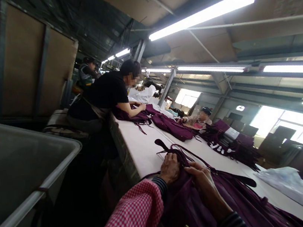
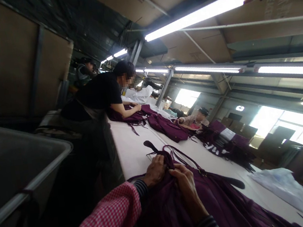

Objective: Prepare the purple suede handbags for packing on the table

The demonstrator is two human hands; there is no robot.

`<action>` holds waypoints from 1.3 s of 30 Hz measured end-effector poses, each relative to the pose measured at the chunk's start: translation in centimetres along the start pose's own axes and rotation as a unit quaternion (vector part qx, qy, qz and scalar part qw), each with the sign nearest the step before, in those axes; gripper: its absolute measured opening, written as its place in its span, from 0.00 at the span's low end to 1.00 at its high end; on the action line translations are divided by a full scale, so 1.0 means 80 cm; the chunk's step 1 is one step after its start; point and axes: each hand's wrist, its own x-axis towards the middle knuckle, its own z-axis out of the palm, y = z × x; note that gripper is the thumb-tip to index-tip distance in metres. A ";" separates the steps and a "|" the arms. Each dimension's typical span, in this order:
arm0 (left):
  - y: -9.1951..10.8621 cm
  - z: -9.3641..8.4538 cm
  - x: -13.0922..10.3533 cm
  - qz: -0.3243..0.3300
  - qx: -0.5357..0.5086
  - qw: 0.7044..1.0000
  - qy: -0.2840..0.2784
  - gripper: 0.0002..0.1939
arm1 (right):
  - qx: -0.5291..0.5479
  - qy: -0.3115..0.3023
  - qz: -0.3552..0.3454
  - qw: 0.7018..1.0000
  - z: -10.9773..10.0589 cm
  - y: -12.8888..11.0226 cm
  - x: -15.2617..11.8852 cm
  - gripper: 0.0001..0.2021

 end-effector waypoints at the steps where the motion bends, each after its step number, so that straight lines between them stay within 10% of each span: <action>1: -0.003 -0.005 -0.009 0.008 -0.002 1.000 -0.007 0.15 | 0.005 0.005 0.002 1.000 -0.001 -0.001 -0.001 0.19; 8: -0.012 -0.045 -0.097 0.069 -0.023 0.997 -0.021 0.07 | 0.022 0.037 0.006 0.999 0.014 -0.007 -0.012 0.24; 15: -0.006 -0.027 -0.094 0.150 -0.019 0.985 -0.080 0.12 | -0.145 -0.002 -0.072 0.987 0.014 -0.014 -0.017 0.31; 20: -0.010 -0.035 -0.100 0.189 -0.019 0.977 -0.097 0.09 | -0.380 -0.079 -0.285 0.876 -0.006 -0.045 -0.059 0.17; 25: -0.011 -0.053 -0.129 0.188 -0.080 0.975 -0.091 0.12 | -0.530 -0.222 -0.384 0.723 -0.004 -0.075 -0.109 0.24; 30: -0.003 -0.064 -0.180 -0.020 -0.220 0.974 0.056 0.06 | -0.561 -0.206 -0.386 0.702 -0.032 -0.075 -0.099 0.09; 33: 0.000 -0.061 -0.205 -0.167 -0.350 0.921 -0.027 0.12 | -0.539 -0.216 -0.361 0.730 -0.050 -0.073 -0.086 0.09; 36: 0.004 -0.053 -0.210 -0.240 -0.524 0.804 -0.141 0.21 | -0.526 -0.207 -0.370 0.737 -0.050 -0.075 -0.081 0.09; 39: 0.013 -0.049 -0.198 -0.283 -0.610 0.729 -0.128 0.24 | -0.529 -0.206 -0.367 0.737 -0.044 -0.078 -0.080 0.10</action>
